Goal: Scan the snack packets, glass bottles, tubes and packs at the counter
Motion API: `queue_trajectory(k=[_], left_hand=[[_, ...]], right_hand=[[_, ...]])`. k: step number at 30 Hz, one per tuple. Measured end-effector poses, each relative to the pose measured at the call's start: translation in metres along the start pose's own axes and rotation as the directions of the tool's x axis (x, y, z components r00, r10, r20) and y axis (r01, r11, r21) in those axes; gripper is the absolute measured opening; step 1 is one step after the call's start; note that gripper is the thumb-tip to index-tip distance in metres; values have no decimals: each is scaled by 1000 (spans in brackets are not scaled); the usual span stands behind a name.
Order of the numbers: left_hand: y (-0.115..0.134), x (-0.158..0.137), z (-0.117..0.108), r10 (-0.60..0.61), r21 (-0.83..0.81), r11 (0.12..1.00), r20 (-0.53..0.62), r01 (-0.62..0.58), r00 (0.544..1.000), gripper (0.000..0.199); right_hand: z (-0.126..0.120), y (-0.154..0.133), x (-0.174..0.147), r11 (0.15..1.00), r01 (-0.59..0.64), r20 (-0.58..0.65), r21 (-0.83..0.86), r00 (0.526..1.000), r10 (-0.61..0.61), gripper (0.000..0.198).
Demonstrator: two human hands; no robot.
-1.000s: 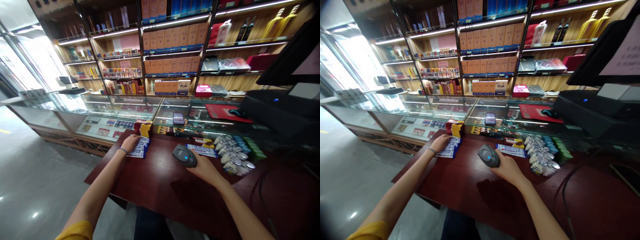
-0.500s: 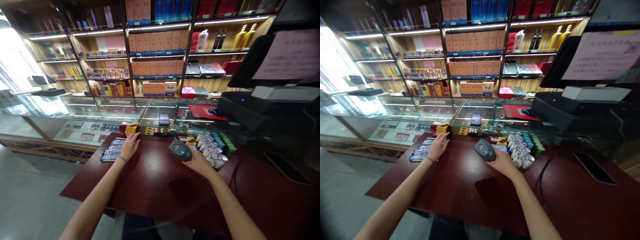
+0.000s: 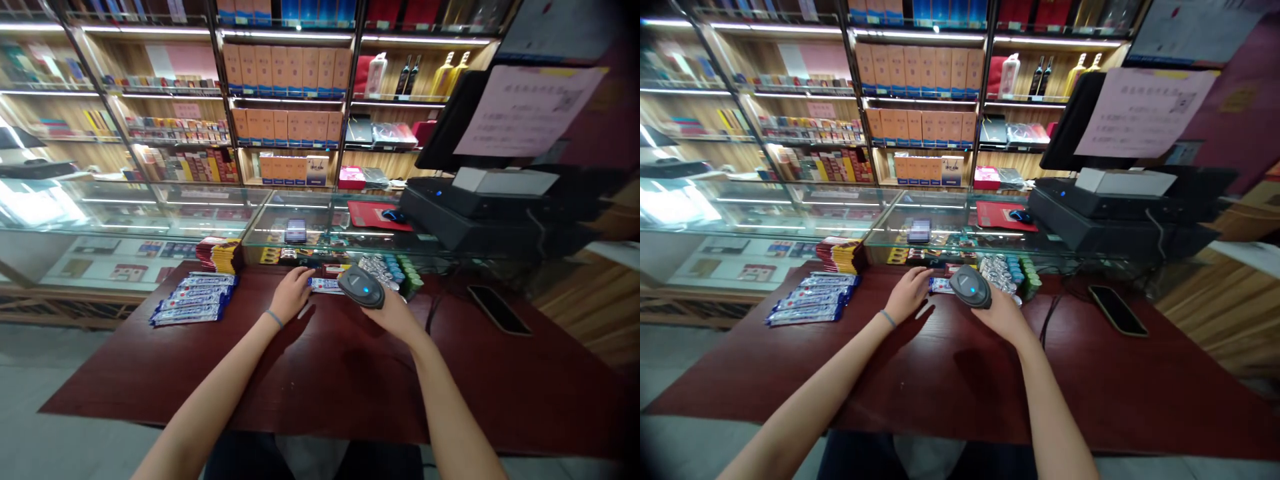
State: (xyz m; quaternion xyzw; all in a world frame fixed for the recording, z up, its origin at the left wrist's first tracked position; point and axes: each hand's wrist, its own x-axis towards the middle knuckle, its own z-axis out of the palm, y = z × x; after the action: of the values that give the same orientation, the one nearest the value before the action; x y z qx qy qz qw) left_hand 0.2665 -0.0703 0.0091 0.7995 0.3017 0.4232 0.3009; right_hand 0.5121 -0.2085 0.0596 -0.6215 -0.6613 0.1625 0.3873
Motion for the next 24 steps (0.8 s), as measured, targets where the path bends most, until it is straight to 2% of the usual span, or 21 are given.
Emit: queue_trajectory(k=[5, 10, 12, 15, 17, 20, 24], left_hand=[[-6, 9, 39, 35, 47, 998, 94, -40, 995, 39], [-16, 13, 62, 59, 94, 993, 127, -72, 990, 34], [-19, 12, 66, 71, 236, 966, 164, -109, 984, 35], [-22, 10, 68, 90, 482, 854, 235, -197, 968, 38], [-23, 10, 69, 97, 564, 792, 259, -232, 961, 37], [-25, 9, 70, 108, 600, 757, 274, -258, 956, 33], [-25, 9, 70, 144, 552, 788, 264, -272, 954, 32]], right_hand=[[-17, 17, -6, 997, -57, -41, 54, 997, 60, 52], [-25, 21, -11, 990, -112, -78, 83, 990, 119, 48], [-26, 22, -12, 988, -128, -95, 88, 986, 137, 47], [-26, 24, -14, 984, -156, -103, 85, 981, 164, 46], [-26, 25, -14, 984, -161, -104, 78, 980, 169, 46], [-24, 28, -13, 987, -142, -112, 78, 982, 151, 47], [-18, 31, -11, 990, -118, -123, 79, 984, 127, 48]])
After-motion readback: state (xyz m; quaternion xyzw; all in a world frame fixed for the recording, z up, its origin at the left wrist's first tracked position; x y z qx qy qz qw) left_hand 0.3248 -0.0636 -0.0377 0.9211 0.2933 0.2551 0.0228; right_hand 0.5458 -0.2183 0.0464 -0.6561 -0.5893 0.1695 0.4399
